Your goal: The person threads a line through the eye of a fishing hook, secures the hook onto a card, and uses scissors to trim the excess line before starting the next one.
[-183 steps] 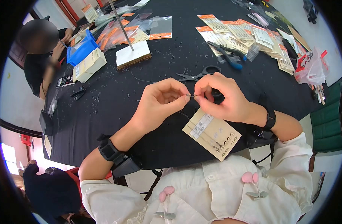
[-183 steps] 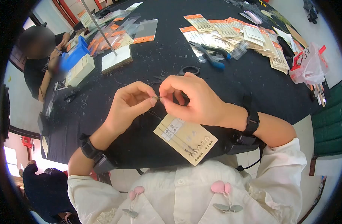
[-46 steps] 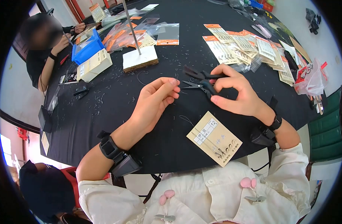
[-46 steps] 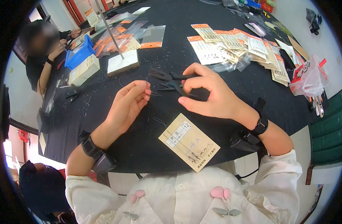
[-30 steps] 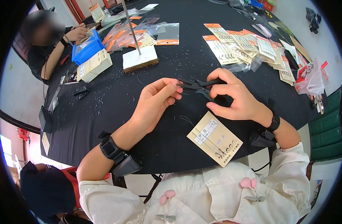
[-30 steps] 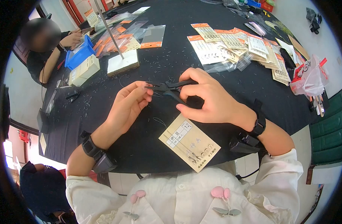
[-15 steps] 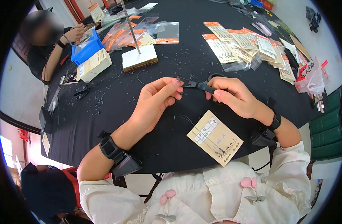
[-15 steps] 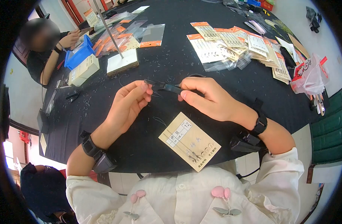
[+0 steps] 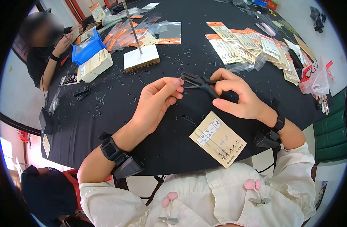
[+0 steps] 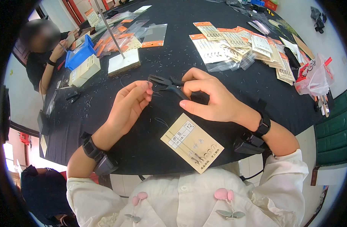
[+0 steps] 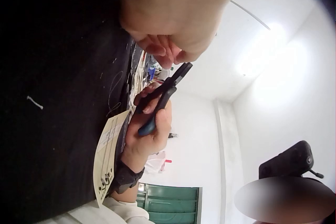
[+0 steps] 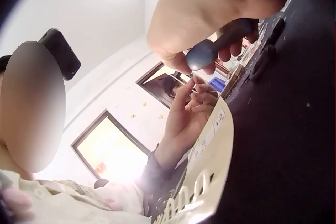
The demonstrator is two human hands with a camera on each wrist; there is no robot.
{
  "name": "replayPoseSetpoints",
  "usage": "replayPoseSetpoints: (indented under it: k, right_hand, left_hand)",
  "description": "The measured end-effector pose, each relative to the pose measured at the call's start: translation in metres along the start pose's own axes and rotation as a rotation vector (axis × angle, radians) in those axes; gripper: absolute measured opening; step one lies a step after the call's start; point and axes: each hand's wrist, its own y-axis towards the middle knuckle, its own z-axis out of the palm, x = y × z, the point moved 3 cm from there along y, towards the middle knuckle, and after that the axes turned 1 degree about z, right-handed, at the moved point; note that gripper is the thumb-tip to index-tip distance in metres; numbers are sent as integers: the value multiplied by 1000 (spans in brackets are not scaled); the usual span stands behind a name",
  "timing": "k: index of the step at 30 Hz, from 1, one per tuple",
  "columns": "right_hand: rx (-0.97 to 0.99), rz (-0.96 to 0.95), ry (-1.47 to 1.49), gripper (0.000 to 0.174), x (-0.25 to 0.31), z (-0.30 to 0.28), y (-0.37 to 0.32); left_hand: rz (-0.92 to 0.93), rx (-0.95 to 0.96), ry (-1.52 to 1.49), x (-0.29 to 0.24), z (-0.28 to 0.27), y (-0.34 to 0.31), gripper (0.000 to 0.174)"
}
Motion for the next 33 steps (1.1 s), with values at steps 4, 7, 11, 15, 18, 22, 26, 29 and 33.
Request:
replayPoseSetpoints:
  k: [4,7,11,15,18,22,26,29,33]
  right_hand:
    - [36,-56,-145,21,5,1,0]
    - [17,-80,-194,21,6,1,0]
    - [16,-110,-243,20,7,2,0]
    - [-23,-36,-139,16,7,2,0]
    - [-2,21,-49,15,2,1,0]
    - [103,186,130,24,-4,2,-3]
    - [96,215,165,26,-7,5,-3]
    - [28,162,190,20,-7,5,-2]
    - [20,130,161,20,-7,6,-2]
  left_hand:
    - [6,8,-9,1,-1,1,13]
    - [7,17,-14,1,-2,1,13]
    - [12,17,-21,3,-2,2,12]
    - [6,7,-15,4,-3,2,11]
    - [3,-3,-9,4,-4,3,12]
    - [26,5,-9,3,-3,2,17]
    - [17,-1,1,2,0,0,16]
    - [10,-8,2,2,-1,1,17]
    - [9,-8,-13,3,-1,2,17]
